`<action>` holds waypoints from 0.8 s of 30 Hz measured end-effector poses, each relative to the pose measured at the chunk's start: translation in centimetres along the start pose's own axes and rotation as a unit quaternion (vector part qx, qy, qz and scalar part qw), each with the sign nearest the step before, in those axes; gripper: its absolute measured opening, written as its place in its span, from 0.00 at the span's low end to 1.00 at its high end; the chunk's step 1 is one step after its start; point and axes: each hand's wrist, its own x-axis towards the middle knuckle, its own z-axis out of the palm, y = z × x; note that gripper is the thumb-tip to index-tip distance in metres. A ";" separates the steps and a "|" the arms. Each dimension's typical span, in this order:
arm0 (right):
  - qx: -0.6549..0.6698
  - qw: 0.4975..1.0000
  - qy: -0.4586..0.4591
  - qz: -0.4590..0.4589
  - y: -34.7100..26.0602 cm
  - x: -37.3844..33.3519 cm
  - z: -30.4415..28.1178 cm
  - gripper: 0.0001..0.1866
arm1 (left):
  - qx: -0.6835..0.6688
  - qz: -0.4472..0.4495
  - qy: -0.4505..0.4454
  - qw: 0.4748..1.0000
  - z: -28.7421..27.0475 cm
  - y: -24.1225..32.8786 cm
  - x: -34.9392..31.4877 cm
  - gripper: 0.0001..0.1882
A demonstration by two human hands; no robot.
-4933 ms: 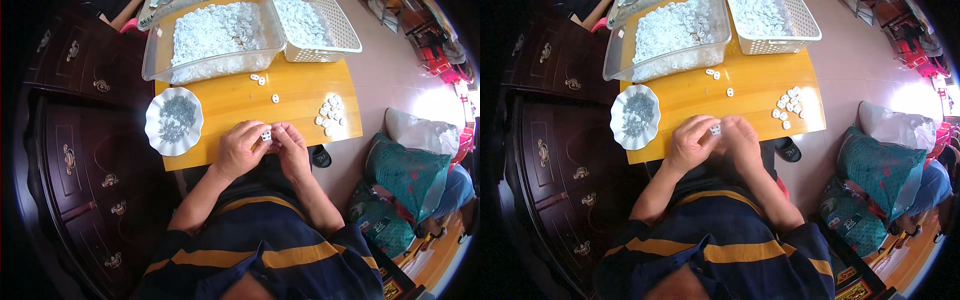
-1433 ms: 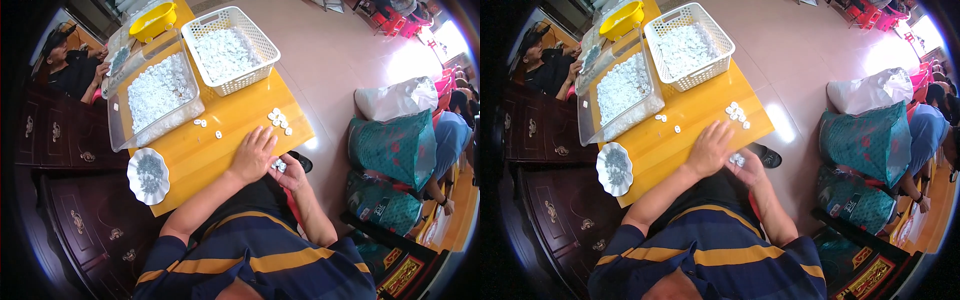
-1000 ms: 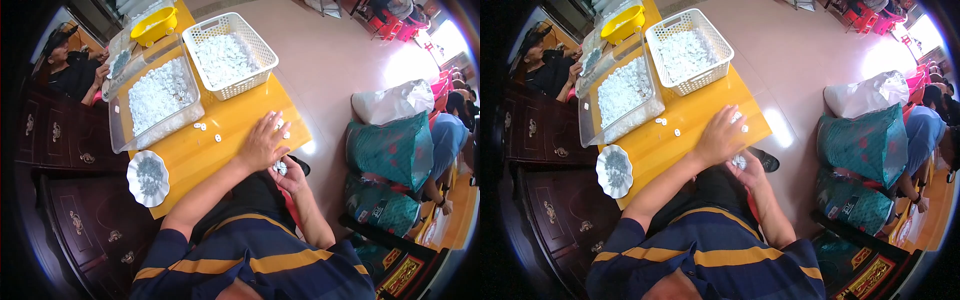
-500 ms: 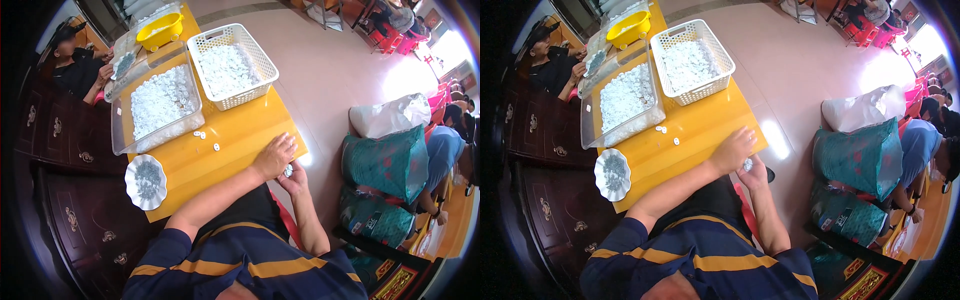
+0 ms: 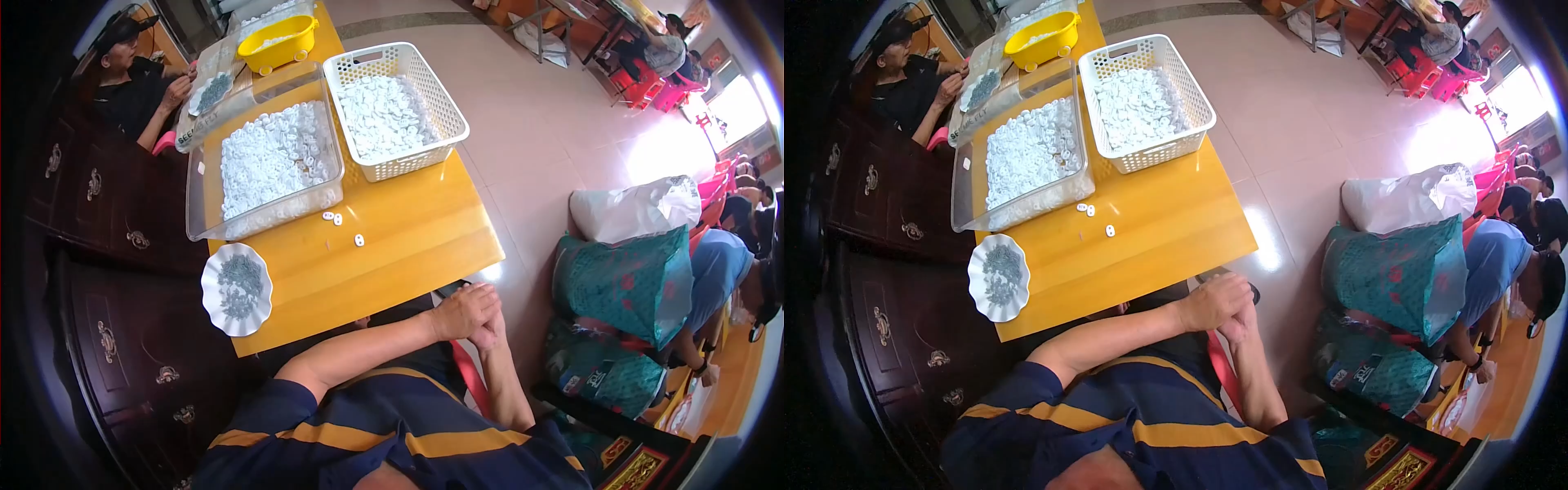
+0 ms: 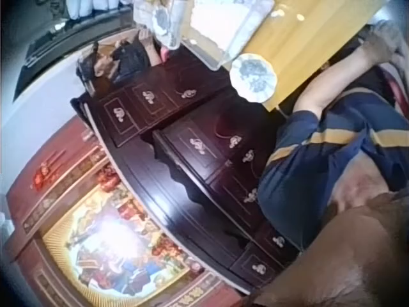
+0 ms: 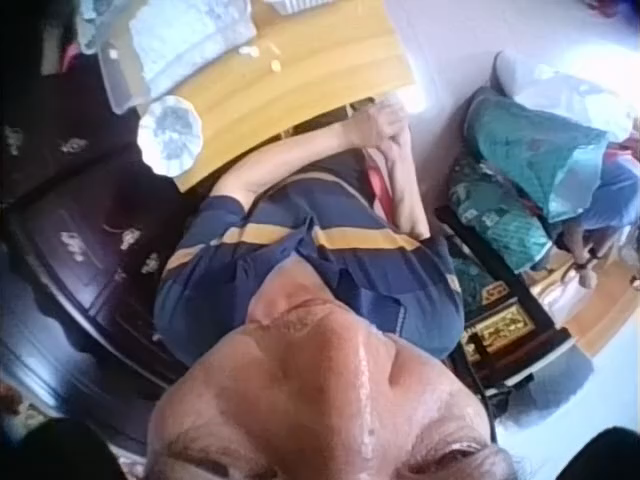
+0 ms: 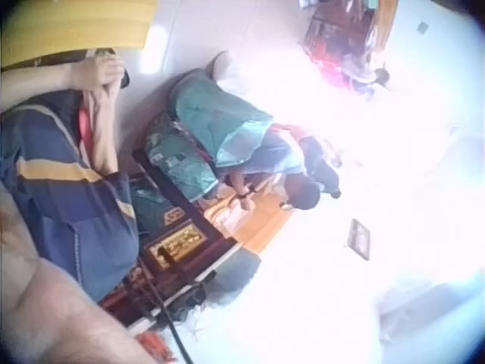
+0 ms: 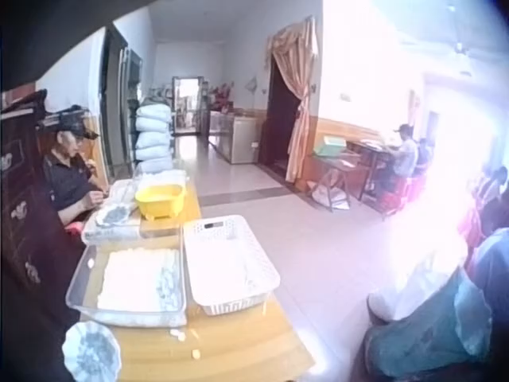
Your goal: Manually sorting and packaging small white circular parts into containers.
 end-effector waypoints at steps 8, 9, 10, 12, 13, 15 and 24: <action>-0.131 0.988 0.059 -0.061 3.7 -2.3 6.5 0.12 | -0.009 -0.006 0.024 1.000 -2.8 1.9 0.5 0.19; -0.105 0.991 0.076 -0.042 4.2 -1.9 7.4 0.12 | -0.012 -0.015 0.021 1.000 -3.4 1.6 0.4 0.20; -0.114 0.990 0.069 -0.039 4.8 -1.2 9.3 0.12 | -0.005 -0.010 0.029 1.000 -4.8 1.1 1.2 0.20; -0.225 0.971 0.074 -0.037 6.4 0.6 14.5 0.13 | 0.038 0.031 0.122 0.991 -9.6 0.7 3.9 0.18; -0.104 0.994 -0.025 0.030 6.6 2.0 16.8 0.14 | 0.075 0.050 0.136 0.987 -12.1 0.2 5.6 0.18; -0.136 0.985 -0.056 0.089 6.2 6.6 22.6 0.16 | 0.164 0.084 0.176 0.967 -16.9 -2.0 9.5 0.17; -0.529 0.786 0.014 -0.319 6.8 19.0 27.2 0.21 | 0.106 -0.038 0.279 0.954 -26.5 -5.5 9.4 0.12</action>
